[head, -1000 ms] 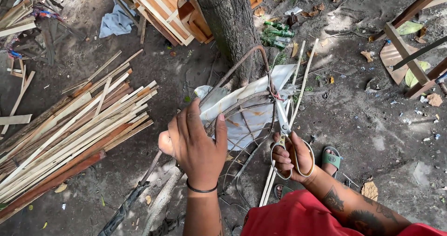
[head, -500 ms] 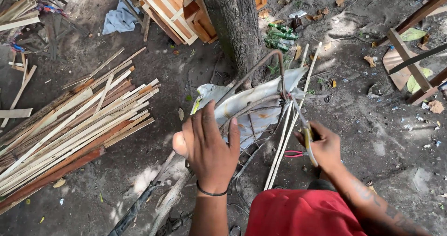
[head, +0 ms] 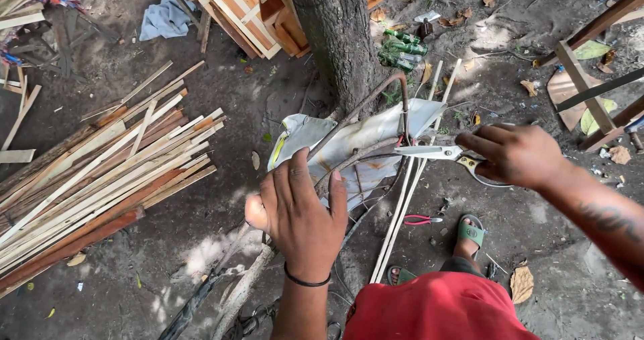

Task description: Removing old plastic covering from a metal chair frame using scissors and hands

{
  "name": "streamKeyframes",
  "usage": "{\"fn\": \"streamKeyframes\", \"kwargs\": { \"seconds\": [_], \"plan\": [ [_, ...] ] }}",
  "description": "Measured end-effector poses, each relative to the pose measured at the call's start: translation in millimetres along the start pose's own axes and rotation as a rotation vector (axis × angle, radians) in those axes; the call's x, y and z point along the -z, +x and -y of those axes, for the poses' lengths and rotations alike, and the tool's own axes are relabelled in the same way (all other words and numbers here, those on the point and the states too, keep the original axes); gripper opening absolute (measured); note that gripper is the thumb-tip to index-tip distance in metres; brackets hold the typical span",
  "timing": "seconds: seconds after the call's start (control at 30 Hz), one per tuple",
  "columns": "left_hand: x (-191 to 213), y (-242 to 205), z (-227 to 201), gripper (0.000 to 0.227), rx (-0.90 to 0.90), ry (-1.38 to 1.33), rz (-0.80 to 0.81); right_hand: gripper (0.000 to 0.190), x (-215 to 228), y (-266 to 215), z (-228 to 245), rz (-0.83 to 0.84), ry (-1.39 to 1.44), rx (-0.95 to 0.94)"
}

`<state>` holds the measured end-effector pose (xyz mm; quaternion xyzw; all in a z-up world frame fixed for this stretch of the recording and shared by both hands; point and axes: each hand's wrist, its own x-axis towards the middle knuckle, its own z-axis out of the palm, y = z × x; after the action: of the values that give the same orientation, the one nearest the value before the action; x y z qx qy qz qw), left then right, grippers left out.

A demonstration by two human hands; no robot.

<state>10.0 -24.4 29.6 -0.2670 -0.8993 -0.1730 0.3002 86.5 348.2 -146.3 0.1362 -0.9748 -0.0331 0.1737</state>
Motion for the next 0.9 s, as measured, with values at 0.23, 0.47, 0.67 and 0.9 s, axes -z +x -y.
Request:
{"fn": "streamKeyframes", "kwargs": {
  "seconds": [0.23,0.47,0.67,0.9],
  "plan": [
    [-2.5,1.1,3.3,0.045,0.010,-0.032,0.006,0.039,76.1,43.1,52.2,0.517,0.166,-0.280],
    [-4.8,-1.2,7.0,0.045,0.014,0.009,-0.004,0.050,27.3,13.2,72.9,0.392,0.397,-0.552],
    [-3.7,-7.2,2.2,0.047,0.006,-0.008,0.012,0.055,11.7,-12.4,89.6,0.214,0.625,-0.520],
    [-6.9,-4.3,3.2,0.046,0.018,-0.039,-0.005,0.088,-26.5,-40.2,106.4,0.274,0.725,-0.859]
  ]
}}
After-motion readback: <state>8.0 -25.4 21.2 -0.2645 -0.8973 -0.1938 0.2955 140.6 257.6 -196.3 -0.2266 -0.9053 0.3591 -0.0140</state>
